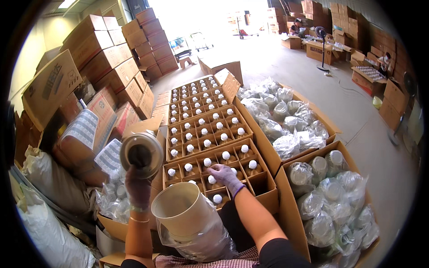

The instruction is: The person assembles industrial canister components by inserting a cylindrical silver filter into a plastic housing, securing it with a locking cap, and placing the assembled unit into a plastic bag.

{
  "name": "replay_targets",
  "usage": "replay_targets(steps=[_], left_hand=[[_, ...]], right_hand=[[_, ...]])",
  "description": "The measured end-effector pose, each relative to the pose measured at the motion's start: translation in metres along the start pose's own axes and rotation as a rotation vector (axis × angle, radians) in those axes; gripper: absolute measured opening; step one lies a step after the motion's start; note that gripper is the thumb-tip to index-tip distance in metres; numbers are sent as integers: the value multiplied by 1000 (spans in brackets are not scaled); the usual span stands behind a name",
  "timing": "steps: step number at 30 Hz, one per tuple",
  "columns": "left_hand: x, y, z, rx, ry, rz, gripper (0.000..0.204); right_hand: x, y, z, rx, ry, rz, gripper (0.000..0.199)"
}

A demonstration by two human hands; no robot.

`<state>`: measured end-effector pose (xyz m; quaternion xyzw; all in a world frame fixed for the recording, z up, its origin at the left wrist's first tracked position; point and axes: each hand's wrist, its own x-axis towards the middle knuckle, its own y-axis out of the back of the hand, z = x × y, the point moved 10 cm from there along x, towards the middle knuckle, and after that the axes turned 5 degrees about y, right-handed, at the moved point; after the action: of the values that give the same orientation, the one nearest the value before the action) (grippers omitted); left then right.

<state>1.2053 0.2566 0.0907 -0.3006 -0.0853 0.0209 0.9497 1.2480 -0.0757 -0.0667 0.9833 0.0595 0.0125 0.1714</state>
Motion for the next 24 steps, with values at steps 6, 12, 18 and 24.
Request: replay_targets(steps=[6, 12, 18, 24], left_hand=[[-85, -116, -2, -128, 267, -759, 65], [-78, -52, -13, 121, 182, -240, 53], [-94, -123, 12, -318, 123, -622, 41], [-100, -80, 20, -501, -66, -431, 54]], right_hand=[[-36, -25, 137, -1239, 4, -346, 35], [-34, -23, 139, -1231, 113, -383, 34], [-39, 51, -86, -1058, 275, -169, 48], [-138, 132, -345, -391, 772, 488, 26]])
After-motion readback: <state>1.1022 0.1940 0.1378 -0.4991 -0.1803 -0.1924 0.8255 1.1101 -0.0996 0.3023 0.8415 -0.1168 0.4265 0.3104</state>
